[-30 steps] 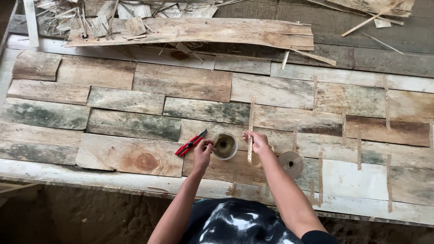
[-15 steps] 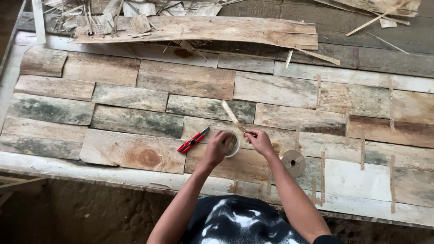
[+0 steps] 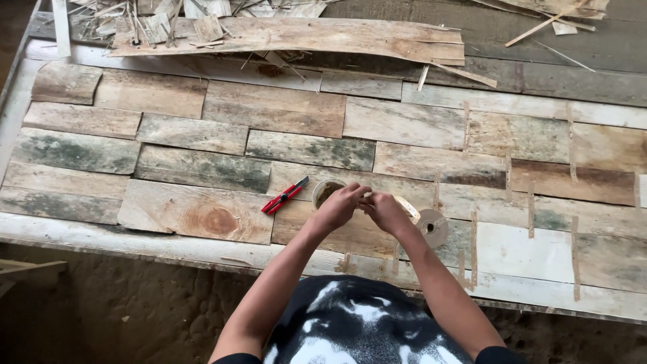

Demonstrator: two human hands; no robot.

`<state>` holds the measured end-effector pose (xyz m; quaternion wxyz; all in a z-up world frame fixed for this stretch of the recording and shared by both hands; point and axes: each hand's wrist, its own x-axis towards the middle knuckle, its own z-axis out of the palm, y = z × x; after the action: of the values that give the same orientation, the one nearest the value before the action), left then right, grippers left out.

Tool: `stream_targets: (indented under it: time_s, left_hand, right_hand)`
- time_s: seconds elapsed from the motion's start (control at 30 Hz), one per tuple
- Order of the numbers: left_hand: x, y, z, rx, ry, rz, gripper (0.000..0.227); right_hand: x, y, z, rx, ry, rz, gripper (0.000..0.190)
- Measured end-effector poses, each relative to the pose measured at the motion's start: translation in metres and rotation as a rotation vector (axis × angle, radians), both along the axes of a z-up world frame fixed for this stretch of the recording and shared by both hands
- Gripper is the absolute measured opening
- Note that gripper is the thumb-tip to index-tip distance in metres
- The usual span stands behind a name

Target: The person repeatedly dips a thin wooden strip into a small container of adhesive and applies it to the edges of wooden planks on a workbench. The person handles the strip and container by hand, moving along the bench to coat different sections.

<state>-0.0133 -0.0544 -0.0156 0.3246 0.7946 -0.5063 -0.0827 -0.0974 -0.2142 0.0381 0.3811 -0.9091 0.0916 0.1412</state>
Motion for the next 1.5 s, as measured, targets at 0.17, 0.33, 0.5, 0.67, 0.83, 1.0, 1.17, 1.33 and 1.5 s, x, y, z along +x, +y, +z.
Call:
stream_targets:
  time_s: [0.17, 0.33, 0.5, 0.67, 0.83, 1.0, 1.17, 1.33, 1.5]
  left_hand:
    - [-0.006, 0.006, 0.004, 0.035, 0.046, 0.021, 0.053]
    - [-0.008, 0.003, -0.014, 0.076, 0.065, 0.016, 0.056]
    - [-0.008, -0.001, -0.017, 0.261, 0.117, 0.004, 0.065]
    - [-0.009, 0.001, 0.001, 0.32, 0.086, 0.007, 0.061]
    - [-0.008, 0.001, 0.015, 0.312, 0.122, 0.003, 0.07]
    - [0.0, 0.003, 0.006, 0.204, 0.39, 0.059, 0.064]
    - [0.011, 0.013, 0.016, 0.143, 0.559, 0.127, 0.071]
    - [0.034, 0.028, 0.001, 0.075, 0.575, 0.217, 0.073]
    - [0.037, 0.033, -0.014, 0.053, 0.508, 0.203, 0.077]
  right_hand:
    - [-0.009, 0.001, -0.003, 0.076, -0.007, -0.04, 0.031]
    - [-0.011, -0.001, -0.013, 0.045, -0.024, 0.004, 0.015]
    - [-0.01, 0.002, -0.026, -0.005, -0.045, 0.095, 0.017]
    - [-0.01, 0.0, -0.025, -0.082, -0.091, 0.152, 0.02]
    - [-0.012, -0.009, -0.051, -0.22, -0.24, 0.217, 0.019]
    - [-0.013, -0.014, -0.056, -0.304, -0.582, 0.321, 0.01]
    - [-0.014, -0.01, -0.033, -0.11, -0.703, 0.267, 0.006]
    - [-0.013, -0.041, -0.023, 0.305, -0.655, -0.044, 0.012]
    - [-0.003, -0.101, -0.027, 0.153, -0.437, -0.698, 0.016]
